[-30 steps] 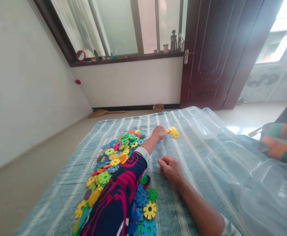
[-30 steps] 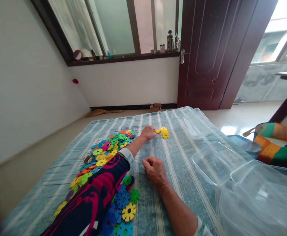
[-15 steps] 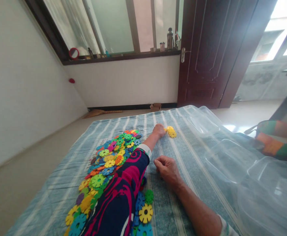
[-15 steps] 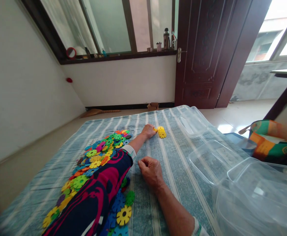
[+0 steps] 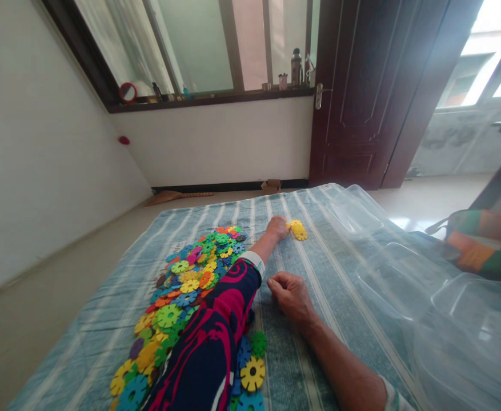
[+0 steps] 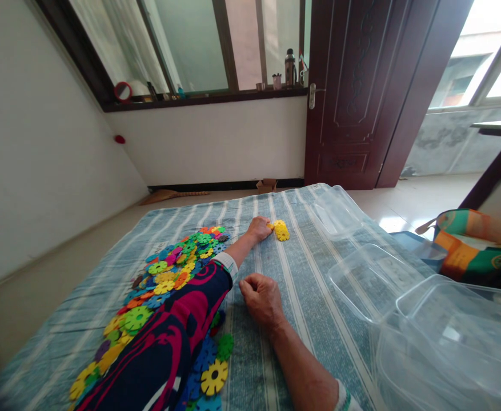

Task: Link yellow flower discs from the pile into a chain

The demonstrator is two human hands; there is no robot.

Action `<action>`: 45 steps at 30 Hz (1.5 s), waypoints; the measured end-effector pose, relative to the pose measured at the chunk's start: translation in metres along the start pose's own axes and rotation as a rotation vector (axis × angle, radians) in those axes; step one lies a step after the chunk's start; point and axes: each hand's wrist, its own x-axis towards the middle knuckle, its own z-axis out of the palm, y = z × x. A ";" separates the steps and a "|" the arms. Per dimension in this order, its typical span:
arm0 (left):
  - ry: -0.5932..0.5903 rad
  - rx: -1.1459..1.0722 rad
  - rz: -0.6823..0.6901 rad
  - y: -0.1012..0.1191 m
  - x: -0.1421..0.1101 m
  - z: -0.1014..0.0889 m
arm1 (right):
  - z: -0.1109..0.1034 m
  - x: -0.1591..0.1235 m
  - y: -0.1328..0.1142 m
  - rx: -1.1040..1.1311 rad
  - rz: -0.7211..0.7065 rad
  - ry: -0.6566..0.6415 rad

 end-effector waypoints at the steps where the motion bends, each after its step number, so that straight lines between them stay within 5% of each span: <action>1: 0.001 -0.003 -0.004 0.000 0.000 0.000 | 0.000 0.000 0.000 -0.002 0.001 -0.001; 34: 0.063 -0.113 -0.036 -0.007 -0.007 -0.001 | 0.001 0.001 0.004 -0.005 -0.003 0.007; 39: 0.064 -0.086 0.022 -0.028 -0.030 -0.013 | 0.000 -0.001 0.002 0.015 0.009 -0.008; 45: 0.039 -0.051 0.105 -0.067 -0.098 -0.048 | -0.003 -0.005 -0.001 0.006 0.017 -0.022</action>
